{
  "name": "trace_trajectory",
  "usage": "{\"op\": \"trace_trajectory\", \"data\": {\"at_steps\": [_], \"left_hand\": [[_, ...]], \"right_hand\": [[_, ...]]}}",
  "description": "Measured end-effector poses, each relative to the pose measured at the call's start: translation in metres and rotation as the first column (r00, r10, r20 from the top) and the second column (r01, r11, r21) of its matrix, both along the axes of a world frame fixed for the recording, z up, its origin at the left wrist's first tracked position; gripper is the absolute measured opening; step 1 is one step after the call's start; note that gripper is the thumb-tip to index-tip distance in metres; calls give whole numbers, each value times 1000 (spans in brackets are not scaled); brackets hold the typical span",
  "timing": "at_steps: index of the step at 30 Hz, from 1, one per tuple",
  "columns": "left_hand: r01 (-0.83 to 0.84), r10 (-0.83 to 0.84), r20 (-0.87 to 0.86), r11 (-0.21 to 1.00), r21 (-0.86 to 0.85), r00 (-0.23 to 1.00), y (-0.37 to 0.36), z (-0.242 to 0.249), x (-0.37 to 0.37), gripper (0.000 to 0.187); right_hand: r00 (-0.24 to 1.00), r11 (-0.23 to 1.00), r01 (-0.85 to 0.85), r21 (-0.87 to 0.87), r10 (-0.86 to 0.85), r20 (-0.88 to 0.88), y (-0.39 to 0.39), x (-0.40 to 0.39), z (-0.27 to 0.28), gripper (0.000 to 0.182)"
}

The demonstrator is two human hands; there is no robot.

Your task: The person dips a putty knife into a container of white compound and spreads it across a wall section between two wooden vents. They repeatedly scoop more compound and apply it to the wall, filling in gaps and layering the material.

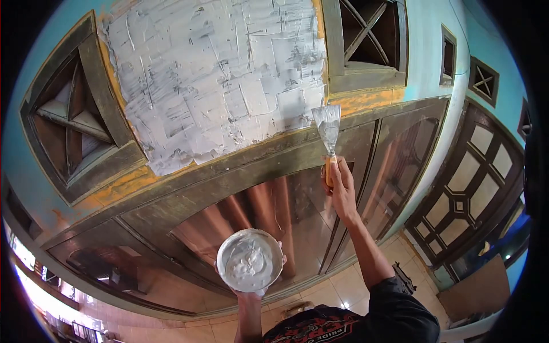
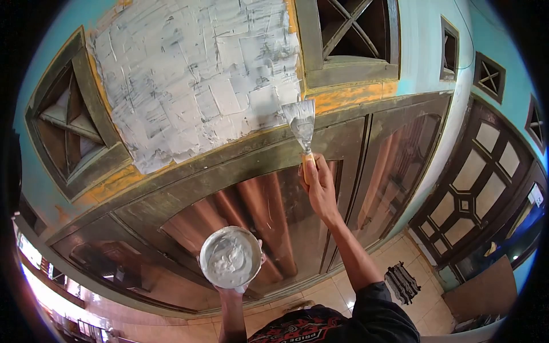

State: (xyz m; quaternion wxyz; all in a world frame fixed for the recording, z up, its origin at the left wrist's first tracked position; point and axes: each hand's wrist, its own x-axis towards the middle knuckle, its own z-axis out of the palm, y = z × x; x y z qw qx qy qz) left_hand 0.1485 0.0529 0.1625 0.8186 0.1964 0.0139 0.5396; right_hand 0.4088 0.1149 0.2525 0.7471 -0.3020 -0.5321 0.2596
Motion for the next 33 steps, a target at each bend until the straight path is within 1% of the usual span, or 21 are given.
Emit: {"op": "trace_trajectory", "data": {"at_steps": [2, 4, 5, 6, 7, 8, 10, 12, 14, 16, 17, 19, 20, 22, 25, 26, 27, 28, 29, 31, 33], "left_hand": [[-40, 40, -65, 999, -12, 997, -7, 8, 1, 93], [198, -74, 433, 949, -247, 899, -11, 14, 3, 92], [201, -76, 432, 947, -250, 899, -10, 13, 2, 92], [59, -32, 158, 984, -169, 987, -8, 12, 1, 92], [-55, 49, -120, 997, -46, 992, -6, 11, -1, 91], [-54, 48, -120, 998, -46, 992, -4, 9, 0, 91], [204, -144, 378, 971, -123, 915, -2, 7, -1, 91], [193, -138, 364, 974, -118, 921, -3, 10, -3, 91], [171, -126, 337, 979, -109, 933, -6, 16, -4, 91], [153, -113, 313, 982, -107, 943, -8, 19, -5, 91], [155, -114, 314, 982, -109, 942, -8, 15, -6, 91], [101, -77, 346, 993, -54, 935, -4, 4, -6, 93], [105, -80, 349, 993, -53, 934, -1, 3, -7, 93], [-23, 32, -67, 992, 126, 997, 4, 2, -10, 94], [-55, 86, -232, 989, 134, 969, -4, 26, -3, 96], [-54, 85, -233, 989, 137, 969, -4, 23, -1, 96], [12, -16, 99, 999, 45, 995, -4, 15, 1, 95], [105, -85, 429, 994, -23, 899, -3, 9, 2, 95], [105, -85, 431, 994, -23, 898, -1, 5, 2, 95], [54, -54, 246, 999, 6, 968, 3, -2, -2, 94], [14, -16, 45, 999, 44, 999, 8, -10, -7, 93]], "right_hand": [[1000, 997, 14, -71, -15, -15, -3, 1, -2, 29], [1000, 997, 6, -74, -7, -13, -4, -1, 0, 28], [1000, 997, -3, -77, 2, -10, -5, -1, 2, 28], [1000, 997, 0, -79, -1, -12, -6, -1, 4, 28], [1000, 998, 5, -64, -4, 9, -6, 0, 6, 28], [999, 999, 9, -48, -8, 32, -5, 1, 10, 27], [1000, 998, 27, -62, -26, 7, -7, 4, 15, 27], [999, 997, 39, -73, -41, -17, -5, 15, 22, 27], [877, 939, 328, 101, -342, 337, -2, 48, 37, 30], [611, 810, 583, 64, -489, 622, -18, 67, 79, 30], [610, 809, 584, 63, -489, 624, -14, 79, 90, 30], [467, 777, 515, 361, -608, 642, -6, 101, 112, 28], [463, 776, 516, 363, -610, 644, -7, 107, 124, 28], [332, 823, 504, 263, -465, 821, -12, 115, 150, 23], [306, 855, 460, 238, -405, 862, -7, 121, 175, 21], [291, 864, 445, 237, -389, 874, -8, 120, 181, 22], [335, 881, 408, 240, -388, 859, -10, 120, 186, 32], [332, 881, 407, 242, -389, 859, -13, 119, 191, 32], [301, 880, 409, 243, -381, 874, -15, 118, 195, 32], [267, 881, 408, 242, -368, 891, -16, 115, 199, 32], [326, 905, 383, 183, -318, 890, -15, 112, 200, 32]]}}
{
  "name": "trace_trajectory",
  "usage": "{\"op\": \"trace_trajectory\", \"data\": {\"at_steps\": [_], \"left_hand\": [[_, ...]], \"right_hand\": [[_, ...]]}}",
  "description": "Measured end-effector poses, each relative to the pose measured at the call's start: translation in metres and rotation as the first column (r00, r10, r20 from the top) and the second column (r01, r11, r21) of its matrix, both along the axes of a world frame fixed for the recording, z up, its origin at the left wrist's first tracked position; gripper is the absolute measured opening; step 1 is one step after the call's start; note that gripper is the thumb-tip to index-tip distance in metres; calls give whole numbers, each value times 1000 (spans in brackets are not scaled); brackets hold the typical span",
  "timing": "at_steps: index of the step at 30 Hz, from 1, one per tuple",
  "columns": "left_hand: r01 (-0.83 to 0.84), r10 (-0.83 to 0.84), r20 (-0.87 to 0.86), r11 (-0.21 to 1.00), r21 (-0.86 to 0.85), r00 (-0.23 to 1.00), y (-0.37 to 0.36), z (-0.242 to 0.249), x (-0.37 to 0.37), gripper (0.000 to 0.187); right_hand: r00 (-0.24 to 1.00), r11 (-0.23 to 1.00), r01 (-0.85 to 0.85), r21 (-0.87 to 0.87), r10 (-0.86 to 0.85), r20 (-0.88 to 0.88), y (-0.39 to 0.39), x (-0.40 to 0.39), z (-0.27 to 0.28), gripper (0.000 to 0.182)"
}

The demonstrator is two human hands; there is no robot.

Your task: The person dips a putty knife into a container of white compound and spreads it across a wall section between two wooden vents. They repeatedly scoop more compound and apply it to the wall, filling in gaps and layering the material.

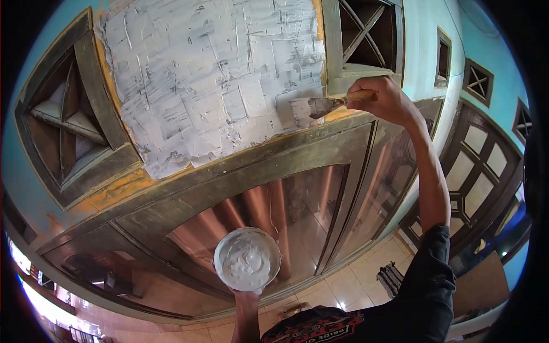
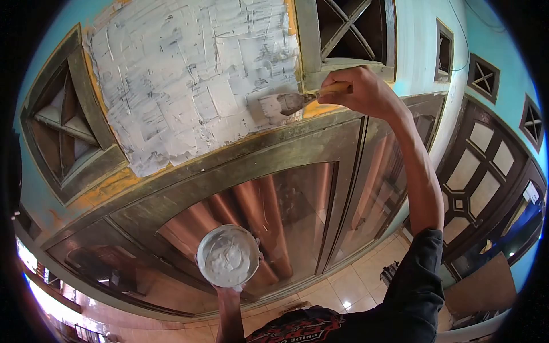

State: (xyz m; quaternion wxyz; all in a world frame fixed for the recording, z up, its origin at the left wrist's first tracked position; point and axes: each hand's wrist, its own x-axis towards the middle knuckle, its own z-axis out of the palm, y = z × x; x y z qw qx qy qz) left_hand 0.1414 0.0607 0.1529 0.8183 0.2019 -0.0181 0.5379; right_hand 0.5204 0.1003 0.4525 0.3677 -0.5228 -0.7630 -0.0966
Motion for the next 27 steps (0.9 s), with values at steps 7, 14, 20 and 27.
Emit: {"op": "trace_trajectory", "data": {"at_steps": [7, 14, 20, 27], "left_hand": [[-26, 36, -126, 996, 81, 991, 6, 1, 7, 92], [49, -39, 474, 999, -8, 880, -16, 29, 19, 94], [-133, 183, -99, 916, 379, 978, -4, 24, 12, 94], [-181, 205, -177, 973, 142, 963, -8, 24, 13, 94]], "right_hand": [[994, 996, -74, 46, 78, -83, 26, 1, -2, 37], [996, 997, -42, 58, 46, -82, 43, 50, -19, 34], [990, 995, -76, -70, 67, -124, 38, 32, -15, 30], [986, 995, -77, 65, 86, -144, 49, 48, -30, 32]]}}
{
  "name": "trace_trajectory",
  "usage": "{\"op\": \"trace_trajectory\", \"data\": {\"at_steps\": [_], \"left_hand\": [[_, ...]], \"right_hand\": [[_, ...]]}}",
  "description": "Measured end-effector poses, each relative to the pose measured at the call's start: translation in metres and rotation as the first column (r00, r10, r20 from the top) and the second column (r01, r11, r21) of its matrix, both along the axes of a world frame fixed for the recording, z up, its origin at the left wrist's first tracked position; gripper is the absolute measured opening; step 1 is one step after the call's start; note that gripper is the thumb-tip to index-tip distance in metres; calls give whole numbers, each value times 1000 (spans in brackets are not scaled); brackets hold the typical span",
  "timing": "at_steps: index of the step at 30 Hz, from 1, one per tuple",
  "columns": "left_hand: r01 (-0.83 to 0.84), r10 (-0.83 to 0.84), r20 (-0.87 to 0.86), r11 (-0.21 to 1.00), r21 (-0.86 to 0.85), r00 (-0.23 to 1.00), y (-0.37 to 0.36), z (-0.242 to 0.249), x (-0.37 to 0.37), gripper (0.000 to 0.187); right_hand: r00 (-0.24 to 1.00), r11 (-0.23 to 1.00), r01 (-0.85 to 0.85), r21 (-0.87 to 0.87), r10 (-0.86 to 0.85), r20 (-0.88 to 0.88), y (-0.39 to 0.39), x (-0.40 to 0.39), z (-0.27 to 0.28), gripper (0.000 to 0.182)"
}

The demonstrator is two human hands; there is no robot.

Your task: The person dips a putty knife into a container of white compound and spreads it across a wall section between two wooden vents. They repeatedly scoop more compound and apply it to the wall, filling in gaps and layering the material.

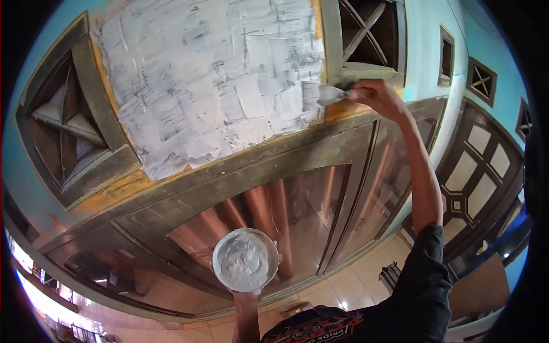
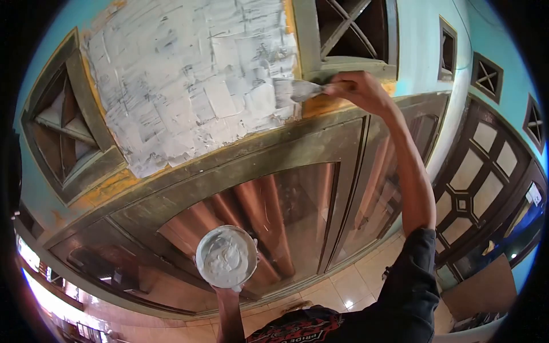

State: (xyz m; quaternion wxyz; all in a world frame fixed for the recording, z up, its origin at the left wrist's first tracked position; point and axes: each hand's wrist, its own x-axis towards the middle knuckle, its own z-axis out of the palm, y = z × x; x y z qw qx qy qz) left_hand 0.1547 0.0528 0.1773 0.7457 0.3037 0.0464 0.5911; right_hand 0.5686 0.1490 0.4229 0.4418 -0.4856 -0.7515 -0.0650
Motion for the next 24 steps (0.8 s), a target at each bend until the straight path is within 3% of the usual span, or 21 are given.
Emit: {"op": "trace_trajectory", "data": {"at_steps": [1, 2, 4, 5, 7, 8, 9, 10, 11, 14, 16, 19, 20, 22, 23, 24], "left_hand": [[198, -161, 312, 976, -92, 936, 2, -2, 0, 94], [189, -151, 317, 978, -93, 936, 2, -4, 0, 94], [361, -264, 652, 933, -16, 711, -1, -1, 3, 96], [357, -257, 652, 934, -22, 713, -4, 4, 7, 96], [366, -226, 861, 929, 49, 457, -14, 17, 14, 96], [364, -224, 860, 930, 48, 459, -9, 5, 8, 96], [59, -61, 536, 998, 22, 842, -1, -18, -2, 85], [-231, 217, 108, 963, 139, 970, 2, -22, -6, 78], [-232, 218, 109, 963, 138, 970, 1, -25, -6, 78], [-19, 18, 418, 1000, -3, 908, -6, -12, -3, 83], [147, -86, 610, 988, -52, 788, -11, 3, 0, 87], [395, -170, 845, 917, -51, 506, -16, 15, 4, 96], [393, -170, 846, 918, -50, 505, -13, 12, 1, 96], [411, -338, 664, 910, 50, 667, -5, -1, -5, 92], [409, -336, 666, 911, 51, 666, -3, -8, -6, 92], [320, -187, 710, 946, -58, 679, -2, -15, -7, 89]], "right_hand": [[994, 997, -79, 20, 80, -80, -4, -5, 0, 33], [993, 996, -89, 18, 90, -76, -6, -11, 1, 33], [997, 990, 40, -135, -48, -59, -21, -32, 6, 31], [999, 991, 42, -127, -45, -20, -27, -51, 10, 33], [1000, 999, -16, -45, 16, -6, -27, -84, 9, 34], [997, 996, -72, 45, 71, 17, -25, -96, 10, 35], [997, 996, -74, 45, 73, 17, -22, -105, 12, 35], [997, 997, -81, 13, 80, 20, -19, -111, 14, 36], [996, 996, -87, -20, 87, 22, -17, -116, 15, 38], [997, 996, -77, 48, 75, 30, -10, -126, 13, 39], [997, 993, -75, 88, 71, 43, 1, -116, 10, 39], [997, 992, -30, 126, 21, 68, -2, -95, 12, 39], [997, 992, 15, 126, -25, 78, -5, -86, 12, 38], [998, 995, -10, 96, 4, 60, -5, -66, 9, 38], [1000, 995, 4, 98, -5, 15, -9, -63, 9, 38], [999, 995, 18, 100, -15, -29, -12, -62, 10, 38]]}}
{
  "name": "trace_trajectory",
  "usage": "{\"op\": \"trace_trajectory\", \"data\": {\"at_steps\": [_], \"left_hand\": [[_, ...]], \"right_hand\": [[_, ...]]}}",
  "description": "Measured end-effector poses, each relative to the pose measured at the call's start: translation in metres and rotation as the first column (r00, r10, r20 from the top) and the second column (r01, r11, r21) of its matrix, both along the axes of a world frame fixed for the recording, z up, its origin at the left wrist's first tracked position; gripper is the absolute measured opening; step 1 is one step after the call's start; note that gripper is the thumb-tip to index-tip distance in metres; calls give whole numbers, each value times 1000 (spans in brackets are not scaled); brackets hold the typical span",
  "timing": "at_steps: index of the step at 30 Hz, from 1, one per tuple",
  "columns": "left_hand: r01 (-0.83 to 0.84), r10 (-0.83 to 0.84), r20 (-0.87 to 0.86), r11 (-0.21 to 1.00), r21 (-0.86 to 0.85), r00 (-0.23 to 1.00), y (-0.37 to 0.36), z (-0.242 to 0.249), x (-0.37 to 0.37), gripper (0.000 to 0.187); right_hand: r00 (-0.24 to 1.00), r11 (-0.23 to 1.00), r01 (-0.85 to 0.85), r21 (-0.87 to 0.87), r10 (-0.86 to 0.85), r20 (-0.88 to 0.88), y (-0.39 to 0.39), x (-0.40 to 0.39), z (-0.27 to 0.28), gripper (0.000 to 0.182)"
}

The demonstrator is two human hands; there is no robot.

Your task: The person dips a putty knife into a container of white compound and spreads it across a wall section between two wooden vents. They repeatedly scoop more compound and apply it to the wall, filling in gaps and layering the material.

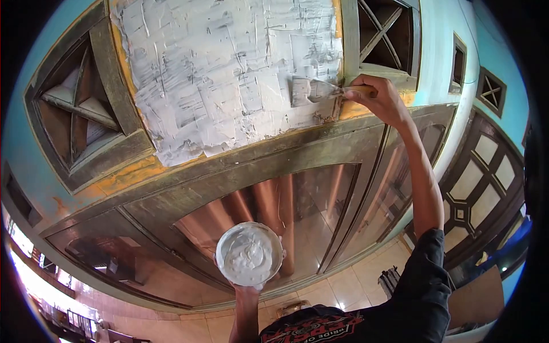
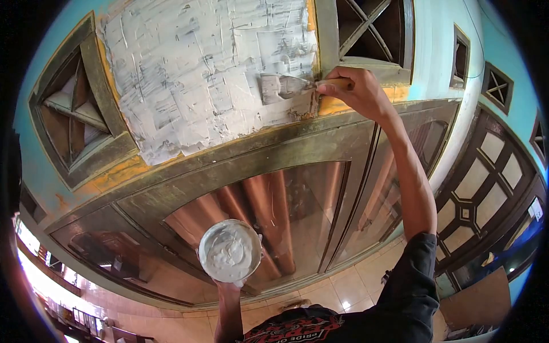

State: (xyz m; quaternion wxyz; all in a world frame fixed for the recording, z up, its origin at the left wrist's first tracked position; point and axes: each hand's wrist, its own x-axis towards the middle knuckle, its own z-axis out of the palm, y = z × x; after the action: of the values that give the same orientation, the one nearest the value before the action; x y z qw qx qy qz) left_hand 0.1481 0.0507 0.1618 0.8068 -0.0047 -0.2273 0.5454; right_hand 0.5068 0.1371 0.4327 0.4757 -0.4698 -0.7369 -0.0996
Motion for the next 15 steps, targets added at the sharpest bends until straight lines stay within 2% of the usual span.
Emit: {"op": "trace_trajectory", "data": {"at_steps": [1, 2, 3, 4, 5, 6, 7, 8, 9, 10, 11, 12, 13, 14, 15], "left_hand": [[-92, 94, 11, 988, -124, 995, 0, 0, 1, 86], [-91, 93, 10, 988, -125, 996, 0, 1, 0, 86], [-234, 271, -387, 962, 139, 882, -2, 5, -3, 83], [-238, 481, -652, 872, 429, 587, -1, 10, -3, 80], [-232, 476, -654, 874, 428, 587, 16, 1, 4, 80], [-270, 582, -279, 681, 680, 764, 45, -19, 16, 80], [-386, 514, 136, 420, 821, 847, 60, -30, 22, 80], [-386, 514, 135, 420, 821, 847, 41, -13, 19, 80], [-275, 338, -55, 842, 464, 940, 10, 6, 10, 82], [-83, 77, -120, 996, -43, 990, -8, 17, 6, 85], [-87, 82, -116, 995, -42, 990, -7, 13, 1, 85], [-205, 272, -434, 959, 195, 859, -3, 8, -6, 88], [-221, 480, -643, 869, 443, 597, 0, 5, -10, 91], [-225, 482, -640, 868, 444, 598, 0, 15, -8, 91], [-159, 400, -489, 872, 463, 775, 0, 29, -3, 79]], "right_hand": [[999, 998, -54, 39, 54, 8, 1, -3, 2, 36], [999, 998, -53, 38, 52, 7, 0, -7, 5, 36], [997, 998, -60, 22, 59, 40, 0, -14, 7, 37], [995, 998, -65, 5, 65, 72, 0, -26, 9, 37], [986, 987, -156, 39, 153, 72, 4, -35, 9, 38], [986, 988, -152, 38, 149, 69, 6, -41, 10, 38], [991, 994, -112, 18, 110, 71, 7, -47, 11, 37], [995, 997, -74, -2, 74, 74, 8, -49, 12, 35], [993, 996, -90, -24, 92, 73, 10, -42, 11, 34], [993, 995, -94, -22, 95, 75, 9, -34, 8, 34], [995, 997, -83, -6, 83, 46, 8, -25, 4, 33], [997, 997, -72, 9, 72, 17, 9, -14, 0, 33], [996, 995, -91, 35, 91, -24, 10, -2, -3, 36], [995, 995, -93, 35, 94, -20, 7, 4, -3, 36], [999, 1000, 2, -25, -3, -44, 2, 8, -2, 36]]}}
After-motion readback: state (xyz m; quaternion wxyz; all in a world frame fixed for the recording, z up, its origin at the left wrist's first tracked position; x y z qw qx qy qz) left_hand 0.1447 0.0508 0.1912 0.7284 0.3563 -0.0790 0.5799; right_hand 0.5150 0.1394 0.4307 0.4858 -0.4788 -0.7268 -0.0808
